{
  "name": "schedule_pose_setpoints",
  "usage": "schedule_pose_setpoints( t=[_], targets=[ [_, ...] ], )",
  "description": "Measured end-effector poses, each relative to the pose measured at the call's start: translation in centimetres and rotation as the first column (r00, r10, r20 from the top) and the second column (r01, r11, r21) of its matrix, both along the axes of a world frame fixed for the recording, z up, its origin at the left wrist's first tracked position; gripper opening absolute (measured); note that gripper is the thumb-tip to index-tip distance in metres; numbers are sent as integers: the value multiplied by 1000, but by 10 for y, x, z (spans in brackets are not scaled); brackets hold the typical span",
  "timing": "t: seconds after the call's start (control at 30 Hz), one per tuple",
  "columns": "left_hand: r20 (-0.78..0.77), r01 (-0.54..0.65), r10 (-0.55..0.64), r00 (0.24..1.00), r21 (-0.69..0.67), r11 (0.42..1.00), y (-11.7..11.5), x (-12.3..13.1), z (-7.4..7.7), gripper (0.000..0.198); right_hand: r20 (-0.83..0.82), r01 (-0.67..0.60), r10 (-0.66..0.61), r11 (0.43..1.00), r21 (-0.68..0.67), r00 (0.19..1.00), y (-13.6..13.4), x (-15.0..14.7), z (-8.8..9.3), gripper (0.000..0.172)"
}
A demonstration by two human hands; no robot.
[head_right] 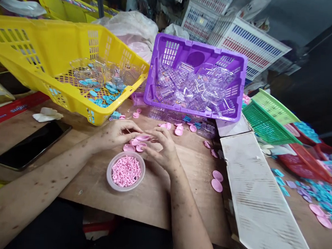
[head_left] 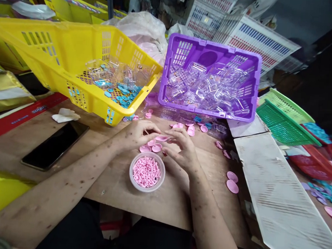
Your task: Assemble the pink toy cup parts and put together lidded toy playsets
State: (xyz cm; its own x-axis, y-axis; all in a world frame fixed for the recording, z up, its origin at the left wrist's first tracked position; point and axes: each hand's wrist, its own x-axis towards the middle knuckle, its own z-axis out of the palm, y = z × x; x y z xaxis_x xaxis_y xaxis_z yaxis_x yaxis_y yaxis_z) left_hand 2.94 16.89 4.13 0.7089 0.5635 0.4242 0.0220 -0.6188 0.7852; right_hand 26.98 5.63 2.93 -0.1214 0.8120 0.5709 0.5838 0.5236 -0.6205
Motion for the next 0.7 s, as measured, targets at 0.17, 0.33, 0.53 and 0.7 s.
schedule_pose_setpoints(
  t=[0.17, 0.33, 0.53, 0.7],
  targets=[
    [-347, -1, 109, 932, 297, 955, 7, -9, 0, 19, 260, 384, -374, 923, 11, 890, 14, 33, -27, 44],
    [-385, 198, -48, 922, 362, 911, -12, -16, 18, 25, 403, 448, -318, 846, -287, 858, 20, 37, -47, 56],
    [-425, 355, -189, 885, 355, 865, -12, -19, 13, 27, 265, 434, -366, 859, -271, 892, 23, 47, -44, 26],
    [-382, 418, -277, 882, 358, 835, -11, -16, 4, 20, 208, 398, -351, 879, -264, 913, 18, 47, -35, 27]
  ],
)
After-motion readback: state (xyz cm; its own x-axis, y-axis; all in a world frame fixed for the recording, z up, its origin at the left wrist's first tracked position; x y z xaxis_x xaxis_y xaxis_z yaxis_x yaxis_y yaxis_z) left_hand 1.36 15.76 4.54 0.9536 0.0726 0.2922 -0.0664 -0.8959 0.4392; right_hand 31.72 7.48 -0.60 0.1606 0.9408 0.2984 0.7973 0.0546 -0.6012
